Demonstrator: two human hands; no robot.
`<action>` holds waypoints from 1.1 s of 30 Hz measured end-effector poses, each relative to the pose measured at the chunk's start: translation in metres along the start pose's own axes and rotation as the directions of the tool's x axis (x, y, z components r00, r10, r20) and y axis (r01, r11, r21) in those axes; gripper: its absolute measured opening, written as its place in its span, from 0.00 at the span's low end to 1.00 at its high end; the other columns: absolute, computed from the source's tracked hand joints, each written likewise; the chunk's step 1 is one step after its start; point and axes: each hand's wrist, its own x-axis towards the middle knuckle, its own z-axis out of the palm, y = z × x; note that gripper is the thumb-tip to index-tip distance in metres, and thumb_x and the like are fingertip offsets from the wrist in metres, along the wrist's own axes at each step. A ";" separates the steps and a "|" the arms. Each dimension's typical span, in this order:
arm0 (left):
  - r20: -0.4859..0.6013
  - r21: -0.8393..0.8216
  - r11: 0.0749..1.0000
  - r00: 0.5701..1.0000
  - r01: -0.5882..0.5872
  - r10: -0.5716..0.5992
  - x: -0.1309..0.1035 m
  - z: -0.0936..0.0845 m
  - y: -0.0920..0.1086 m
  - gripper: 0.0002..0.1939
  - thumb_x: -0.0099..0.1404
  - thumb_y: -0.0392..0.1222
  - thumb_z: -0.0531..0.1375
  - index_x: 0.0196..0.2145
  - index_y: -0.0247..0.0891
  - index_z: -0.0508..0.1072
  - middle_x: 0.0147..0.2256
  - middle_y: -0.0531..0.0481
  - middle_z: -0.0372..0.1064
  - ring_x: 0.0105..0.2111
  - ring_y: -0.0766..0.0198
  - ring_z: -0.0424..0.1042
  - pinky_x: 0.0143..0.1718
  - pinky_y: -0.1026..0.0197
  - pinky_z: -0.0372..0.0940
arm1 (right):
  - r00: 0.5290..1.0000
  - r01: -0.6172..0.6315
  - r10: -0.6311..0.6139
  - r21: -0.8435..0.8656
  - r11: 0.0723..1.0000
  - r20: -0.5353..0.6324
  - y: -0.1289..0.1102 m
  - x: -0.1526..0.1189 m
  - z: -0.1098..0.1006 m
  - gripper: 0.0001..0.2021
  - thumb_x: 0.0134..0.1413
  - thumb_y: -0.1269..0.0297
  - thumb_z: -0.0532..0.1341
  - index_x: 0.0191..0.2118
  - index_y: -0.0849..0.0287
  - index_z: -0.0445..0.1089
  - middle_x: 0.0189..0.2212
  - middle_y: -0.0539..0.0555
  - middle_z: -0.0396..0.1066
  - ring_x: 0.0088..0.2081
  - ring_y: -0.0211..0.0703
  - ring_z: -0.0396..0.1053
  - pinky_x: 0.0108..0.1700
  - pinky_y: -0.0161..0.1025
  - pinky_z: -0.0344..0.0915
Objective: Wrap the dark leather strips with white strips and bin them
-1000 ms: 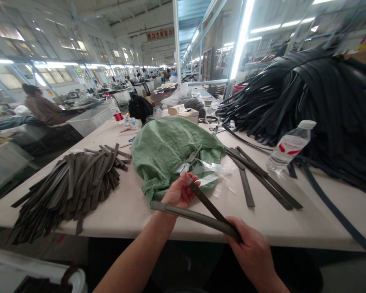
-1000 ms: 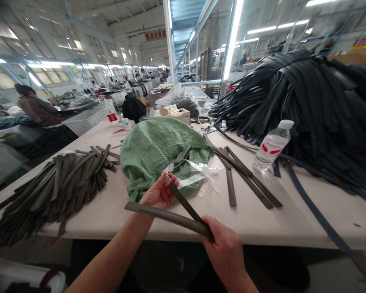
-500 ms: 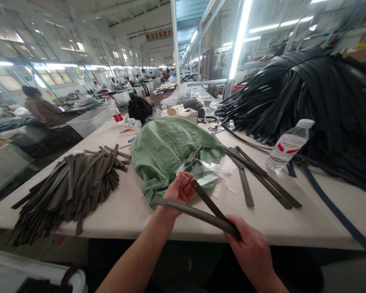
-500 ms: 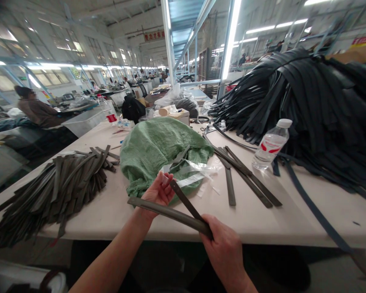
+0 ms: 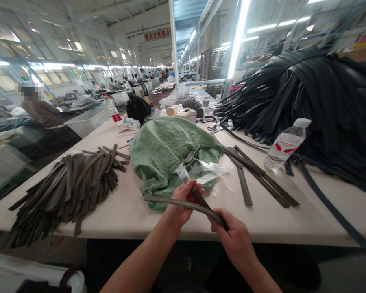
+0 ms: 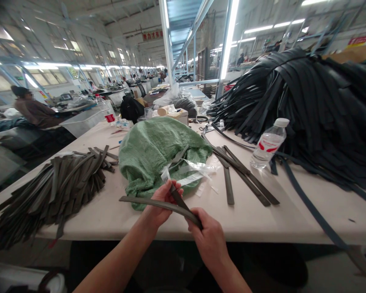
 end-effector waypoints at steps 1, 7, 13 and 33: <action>0.000 0.021 1.000 1.000 -0.021 0.021 0.000 0.000 0.002 0.10 0.58 0.41 0.67 0.33 0.32 0.74 0.30 0.47 0.76 0.28 0.63 0.76 0.31 0.64 0.70 | 0.992 -0.075 0.060 0.137 0.988 0.112 -0.002 -0.003 0.002 0.11 0.62 0.57 0.54 0.36 0.57 0.68 0.24 0.49 0.70 0.24 0.40 0.67 0.28 0.35 0.60; 0.027 0.144 0.988 0.999 -0.049 0.046 -0.012 -0.007 -0.006 0.17 0.51 0.47 0.71 0.34 0.32 0.75 0.29 0.47 0.74 0.27 0.65 0.74 0.30 0.65 0.68 | 0.948 -0.258 0.162 0.363 0.896 0.273 0.002 -0.023 0.012 0.19 0.63 0.48 0.52 0.36 0.60 0.68 0.22 0.49 0.68 0.20 0.37 0.65 0.24 0.33 0.60; 0.280 0.342 0.939 0.956 -0.016 -0.086 -0.028 -0.015 -0.035 0.20 0.56 0.50 0.66 0.38 0.29 0.76 0.24 0.47 0.71 0.20 0.66 0.67 0.21 0.65 0.60 | 0.996 -0.079 0.064 0.263 0.961 0.068 0.003 -0.008 0.012 0.20 0.63 0.47 0.52 0.30 0.59 0.66 0.19 0.48 0.65 0.19 0.37 0.62 0.24 0.34 0.60; 0.051 0.221 0.957 0.982 -0.187 0.180 -0.030 -0.018 -0.016 0.18 0.52 0.50 0.69 0.31 0.30 0.77 0.28 0.46 0.72 0.27 0.65 0.69 0.33 0.63 0.64 | 0.987 -0.109 0.068 0.304 0.946 0.143 0.005 0.001 0.028 0.19 0.62 0.47 0.54 0.32 0.59 0.68 0.19 0.48 0.65 0.18 0.36 0.61 0.22 0.34 0.58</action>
